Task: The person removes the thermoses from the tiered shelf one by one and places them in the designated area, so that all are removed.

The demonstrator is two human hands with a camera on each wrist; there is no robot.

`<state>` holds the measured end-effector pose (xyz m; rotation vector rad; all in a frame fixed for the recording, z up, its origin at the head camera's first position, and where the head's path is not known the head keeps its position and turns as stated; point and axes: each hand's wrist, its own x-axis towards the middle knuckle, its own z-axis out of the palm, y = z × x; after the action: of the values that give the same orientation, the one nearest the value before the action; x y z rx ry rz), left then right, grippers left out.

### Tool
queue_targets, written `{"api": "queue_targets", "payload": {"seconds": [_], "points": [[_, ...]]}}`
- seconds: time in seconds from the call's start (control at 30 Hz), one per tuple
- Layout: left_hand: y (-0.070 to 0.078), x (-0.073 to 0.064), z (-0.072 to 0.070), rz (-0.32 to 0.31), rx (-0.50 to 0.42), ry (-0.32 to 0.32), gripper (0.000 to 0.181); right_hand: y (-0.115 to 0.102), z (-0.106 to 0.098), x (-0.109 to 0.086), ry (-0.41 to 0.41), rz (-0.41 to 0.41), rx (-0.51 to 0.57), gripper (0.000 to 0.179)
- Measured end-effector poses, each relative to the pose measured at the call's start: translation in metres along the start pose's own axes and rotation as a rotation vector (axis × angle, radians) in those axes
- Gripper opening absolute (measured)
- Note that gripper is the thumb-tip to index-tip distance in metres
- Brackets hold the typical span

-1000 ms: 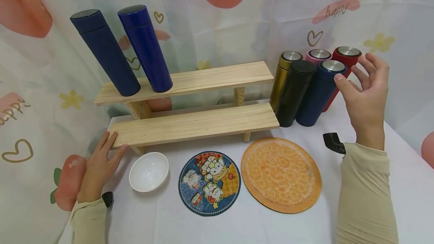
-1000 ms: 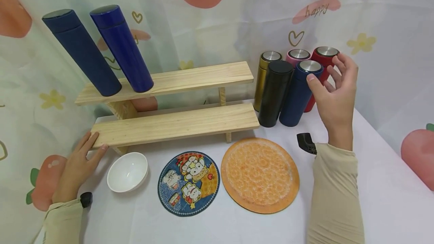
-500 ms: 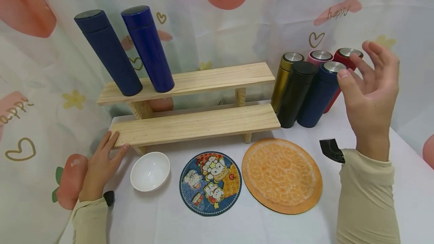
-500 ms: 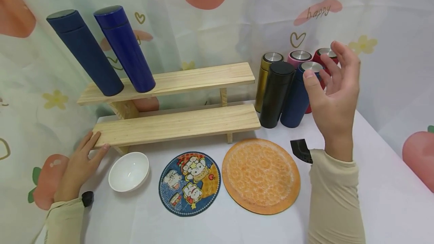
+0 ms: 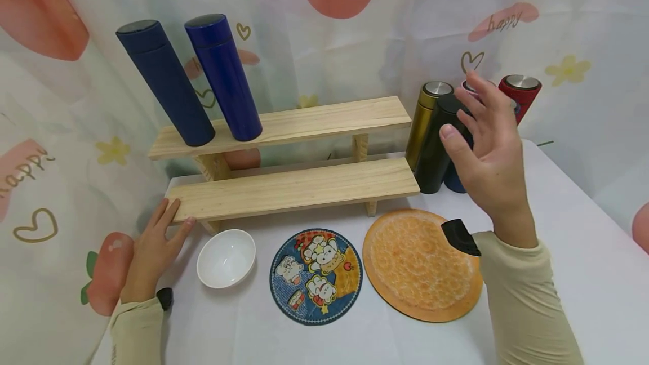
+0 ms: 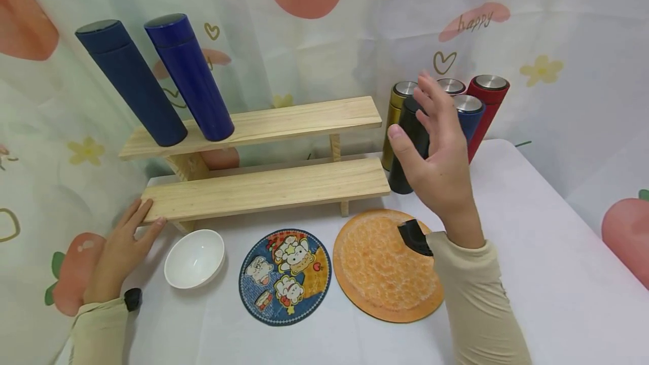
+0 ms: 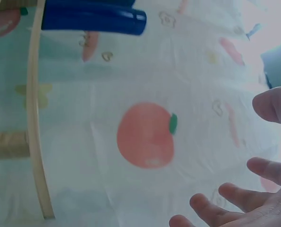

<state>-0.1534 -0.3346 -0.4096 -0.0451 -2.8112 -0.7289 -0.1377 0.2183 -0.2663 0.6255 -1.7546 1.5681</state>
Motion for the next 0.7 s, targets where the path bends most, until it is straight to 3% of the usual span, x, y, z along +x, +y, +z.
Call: {"api": "queue_targets", "payload": {"seconds": [0.3,0.7], "points": [[-0.003,0.000,0.001,-0.009,-0.007,-0.009,0.077,0.016,0.042,-0.007,-0.242,-0.052,-0.155,0.071],[-0.005,0.001,0.001,-0.006,0.000,-0.003,0.077,0.026,0.115,-0.007,-0.418,0.009,-0.149,0.076]]}}
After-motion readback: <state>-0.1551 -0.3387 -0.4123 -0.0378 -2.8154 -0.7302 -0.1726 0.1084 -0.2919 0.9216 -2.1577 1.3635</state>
